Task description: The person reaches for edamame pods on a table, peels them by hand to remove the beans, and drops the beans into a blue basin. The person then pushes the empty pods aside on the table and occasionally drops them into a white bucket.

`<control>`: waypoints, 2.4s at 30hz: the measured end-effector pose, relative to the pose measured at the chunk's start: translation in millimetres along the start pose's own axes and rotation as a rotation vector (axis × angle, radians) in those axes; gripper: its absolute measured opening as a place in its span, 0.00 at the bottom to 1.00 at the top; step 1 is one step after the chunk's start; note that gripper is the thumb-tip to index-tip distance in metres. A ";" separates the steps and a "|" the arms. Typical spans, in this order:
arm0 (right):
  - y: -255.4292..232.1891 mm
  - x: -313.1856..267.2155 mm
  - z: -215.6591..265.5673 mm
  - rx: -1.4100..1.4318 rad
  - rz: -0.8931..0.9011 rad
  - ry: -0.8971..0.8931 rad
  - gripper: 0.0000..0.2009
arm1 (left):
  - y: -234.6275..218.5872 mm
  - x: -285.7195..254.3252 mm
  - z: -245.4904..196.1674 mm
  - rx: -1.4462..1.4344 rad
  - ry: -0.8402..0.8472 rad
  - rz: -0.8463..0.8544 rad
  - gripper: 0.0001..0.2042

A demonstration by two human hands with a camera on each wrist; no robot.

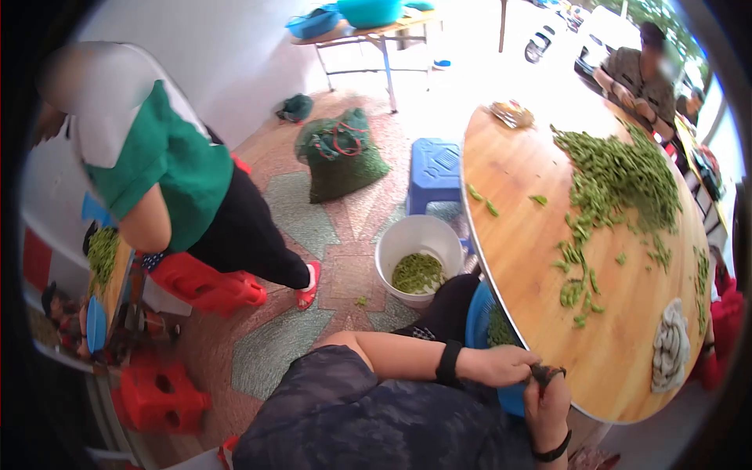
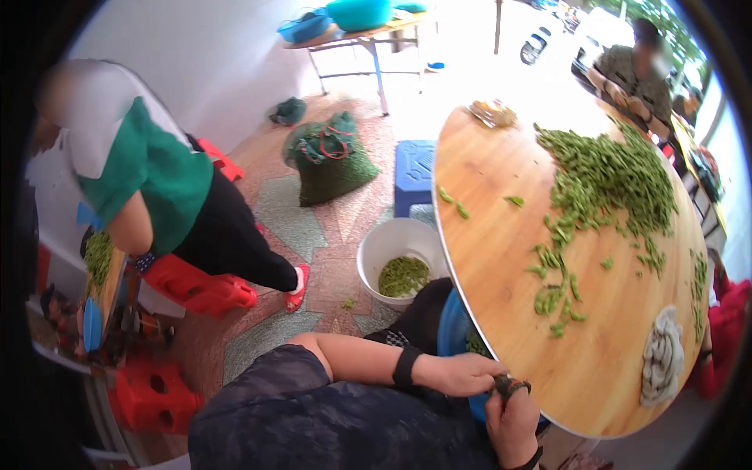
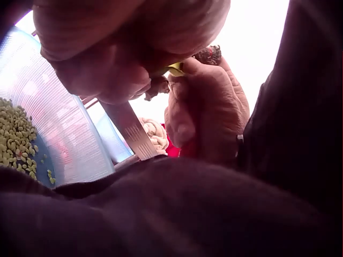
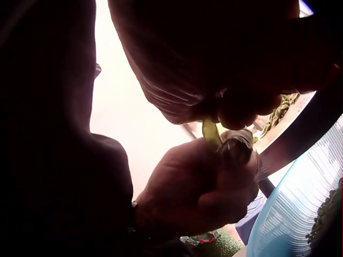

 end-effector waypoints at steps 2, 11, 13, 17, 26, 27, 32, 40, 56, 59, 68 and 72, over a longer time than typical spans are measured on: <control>-3.8 -5.7 -2.2 -0.078 -0.040 -0.027 0.05 | -1.7 0.8 1.8 0.088 -0.064 -0.002 0.12; -36.4 -3.9 -16.8 0.584 -0.217 0.543 0.07 | -21.1 0.4 16.0 0.374 -0.102 0.234 0.13; -33.4 -7.6 -23.7 0.573 -0.230 0.539 0.07 | -24.3 -0.4 15.2 0.413 -0.106 0.174 0.13; -27.0 -7.2 -24.2 0.458 -0.145 0.474 0.10 | -21.7 -10.2 3.8 0.110 -0.215 0.215 0.13; 3.4 35.3 1.4 0.278 0.112 0.078 0.12 | -30.5 -37.7 2.5 -0.302 -0.163 -0.057 0.12; 4.6 39.3 2.2 0.260 0.143 0.059 0.11 | -35.2 -40.3 -0.1 -0.232 -0.109 -0.149 0.13; 9.0 56.4 6.1 0.264 0.240 0.091 0.10 | -54.8 -57.2 -13.4 -0.192 -0.074 -0.189 0.09; -39.0 74.9 -73.2 -0.386 -0.103 0.194 0.10 | -152.0 -103.2 33.1 1.007 0.062 -1.032 0.10; -32.0 36.8 6.2 -0.190 0.077 -0.168 0.13 | -43.8 0.1 -32.1 -0.561 -0.405 0.113 0.16; -37.7 28.8 4.0 -0.168 0.098 -0.194 0.13 | -38.5 3.3 -27.4 -0.598 -0.349 0.193 0.14; -32.3 23.0 -12.2 0.195 -0.113 0.111 0.07 | -30.0 1.6 -40.6 -0.564 -0.262 -0.015 0.09; -28.8 23.4 -4.7 0.549 0.078 0.455 0.03 | -24.5 -0.4 -35.6 -0.395 -0.226 -0.077 0.09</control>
Point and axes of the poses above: each hand's wrist, its own x-axis towards the middle knuckle, its own y-axis out of the palm, z = x × y, the point moved 1 cm from there along x, towards the middle knuckle, and after that the axes turned 1 degree about x, right-handed, at the moved point
